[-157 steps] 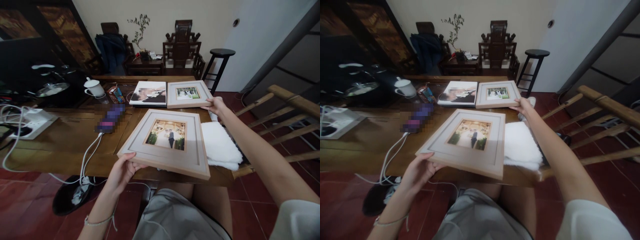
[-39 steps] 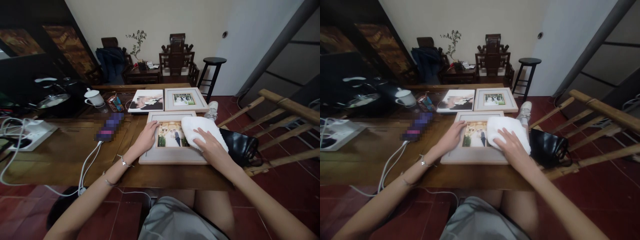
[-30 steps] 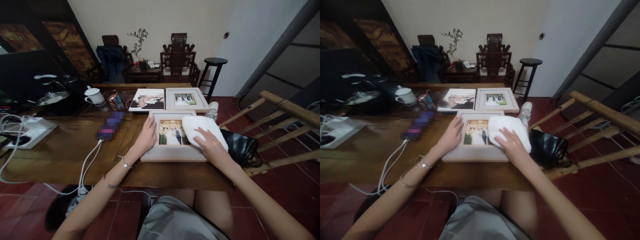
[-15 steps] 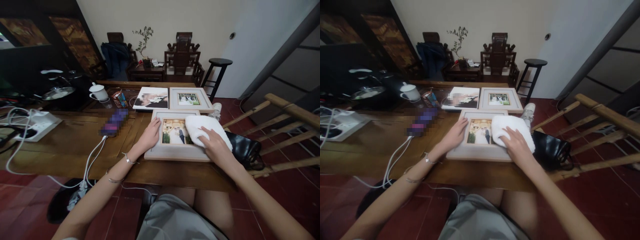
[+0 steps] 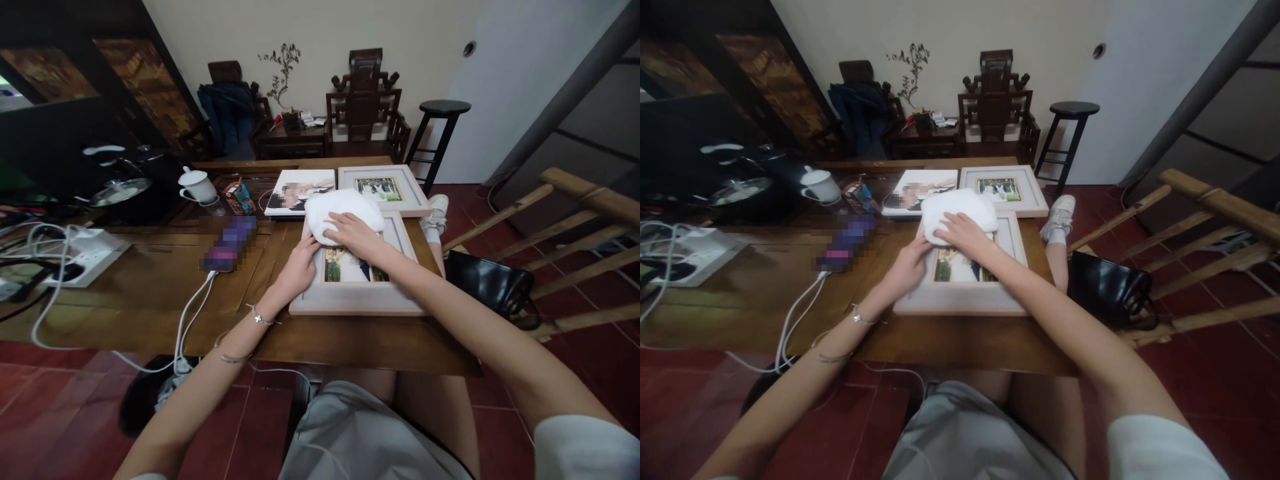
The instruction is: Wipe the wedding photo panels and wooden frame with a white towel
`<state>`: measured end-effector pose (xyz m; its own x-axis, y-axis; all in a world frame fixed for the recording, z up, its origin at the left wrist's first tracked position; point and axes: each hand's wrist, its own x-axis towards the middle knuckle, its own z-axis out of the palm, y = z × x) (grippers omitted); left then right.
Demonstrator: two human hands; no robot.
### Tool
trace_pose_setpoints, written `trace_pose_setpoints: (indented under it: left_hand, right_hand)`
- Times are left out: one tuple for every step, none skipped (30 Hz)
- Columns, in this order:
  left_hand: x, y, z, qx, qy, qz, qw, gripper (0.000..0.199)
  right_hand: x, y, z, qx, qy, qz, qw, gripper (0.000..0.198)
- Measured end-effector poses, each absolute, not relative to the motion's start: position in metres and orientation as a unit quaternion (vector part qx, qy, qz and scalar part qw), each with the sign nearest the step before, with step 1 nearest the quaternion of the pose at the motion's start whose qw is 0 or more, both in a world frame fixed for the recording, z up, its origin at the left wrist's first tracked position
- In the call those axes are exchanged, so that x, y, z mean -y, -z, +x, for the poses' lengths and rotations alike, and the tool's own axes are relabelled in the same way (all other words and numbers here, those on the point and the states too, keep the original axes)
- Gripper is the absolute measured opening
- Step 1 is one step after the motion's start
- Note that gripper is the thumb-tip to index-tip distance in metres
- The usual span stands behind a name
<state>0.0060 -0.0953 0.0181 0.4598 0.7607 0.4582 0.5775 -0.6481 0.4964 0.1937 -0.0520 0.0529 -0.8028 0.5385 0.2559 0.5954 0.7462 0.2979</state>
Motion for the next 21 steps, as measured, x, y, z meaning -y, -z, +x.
trace_pose_setpoints:
  left_hand:
    - [0.095, -0.017, 0.006, -0.398, -0.334, 0.844, 0.134, 0.068]
    - [0.094, -0.016, 0.005, -0.400, -0.330, 0.845, 0.133, 0.068]
    - [0.093, -0.014, 0.004, -0.404, -0.327, 0.844, 0.133, 0.067]
    - [0.092, -0.012, 0.003, -0.409, -0.324, 0.843, 0.133, 0.066]
    - [0.091, -0.009, 0.002, -0.415, -0.321, 0.841, 0.133, 0.065]
    - [0.090, -0.006, 0.001, -0.422, -0.318, 0.839, 0.131, 0.063]
    - [0.089, -0.004, 0.000, -0.428, -0.315, 0.837, 0.128, 0.061]
    - [0.088, -0.001, -0.001, -0.432, -0.314, 0.836, 0.125, 0.058]
    - [0.087, 0.001, -0.001, -0.435, -0.313, 0.836, 0.121, 0.056]
    - [0.086, 0.003, -0.002, -0.436, -0.313, 0.835, 0.118, 0.054]
    - [0.085, 0.004, -0.002, -0.437, -0.314, 0.835, 0.116, 0.054]
    - [0.084, 0.005, -0.002, -0.437, -0.315, 0.834, 0.114, 0.054]
    - [0.084, 0.006, -0.002, -0.438, -0.315, 0.835, 0.112, 0.054]
    - [0.083, 0.007, -0.002, -0.438, -0.314, 0.835, 0.108, 0.055]
    - [0.083, 0.007, -0.002, -0.439, -0.313, 0.836, 0.103, 0.056]
    - [0.083, 0.007, -0.002, -0.439, -0.311, 0.837, 0.099, 0.056]
    - [0.083, 0.007, -0.002, -0.439, -0.311, 0.838, 0.096, 0.057]
    - [0.083, 0.007, -0.002, -0.439, -0.310, 0.838, 0.095, 0.057]
    - [0.083, 0.007, -0.002, -0.440, -0.309, 0.838, 0.093, 0.057]
    - [0.083, 0.007, -0.002, -0.442, -0.308, 0.838, 0.091, 0.057]
    - [0.083, 0.007, -0.002, -0.443, -0.306, 0.838, 0.089, 0.057]
  right_hand:
    - [0.051, -0.051, 0.193, 0.929, 0.184, -0.312, 0.075, 0.026]
    - [0.052, -0.051, 0.194, 0.926, 0.184, -0.322, 0.072, 0.025]
    - [0.053, -0.051, 0.195, 0.923, 0.186, -0.332, 0.067, 0.025]
    - [0.054, -0.052, 0.197, 0.919, 0.188, -0.341, 0.060, 0.025]
    - [0.056, -0.054, 0.199, 0.916, 0.189, -0.349, 0.053, 0.025]
    - [0.058, -0.057, 0.201, 0.913, 0.191, -0.357, 0.045, 0.025]
    - [0.059, -0.060, 0.204, 0.910, 0.192, -0.366, 0.037, 0.024]
    - [0.061, -0.063, 0.209, 0.906, 0.192, -0.375, 0.028, 0.024]
    - [0.063, -0.066, 0.214, 0.902, 0.193, -0.386, 0.019, 0.024]
    - [0.064, -0.069, 0.221, 0.897, 0.193, -0.398, 0.008, 0.024]
    - [0.066, -0.072, 0.229, 0.891, 0.193, -0.411, -0.004, 0.024]
    - [0.068, -0.075, 0.238, 0.884, 0.194, -0.425, -0.018, 0.025]
    - [0.070, -0.078, 0.247, 0.877, 0.196, -0.439, -0.031, 0.025]
    - [0.072, -0.081, 0.257, 0.869, 0.197, -0.452, -0.043, 0.026]
    - [0.075, -0.083, 0.266, 0.860, 0.199, -0.466, -0.053, 0.026]
    - [0.077, -0.084, 0.274, 0.852, 0.201, -0.479, -0.060, 0.027]
    - [0.080, -0.085, 0.280, 0.847, 0.202, -0.488, -0.063, 0.028]
    - [0.083, -0.086, 0.285, 0.843, 0.201, -0.495, -0.065, 0.030]
    - [0.086, -0.086, 0.288, 0.842, 0.199, -0.498, -0.066, 0.030]
    - [0.091, -0.086, 0.289, 0.843, 0.195, -0.496, -0.066, 0.030]
    - [0.096, -0.086, 0.288, 0.847, 0.189, -0.493, -0.066, 0.029]
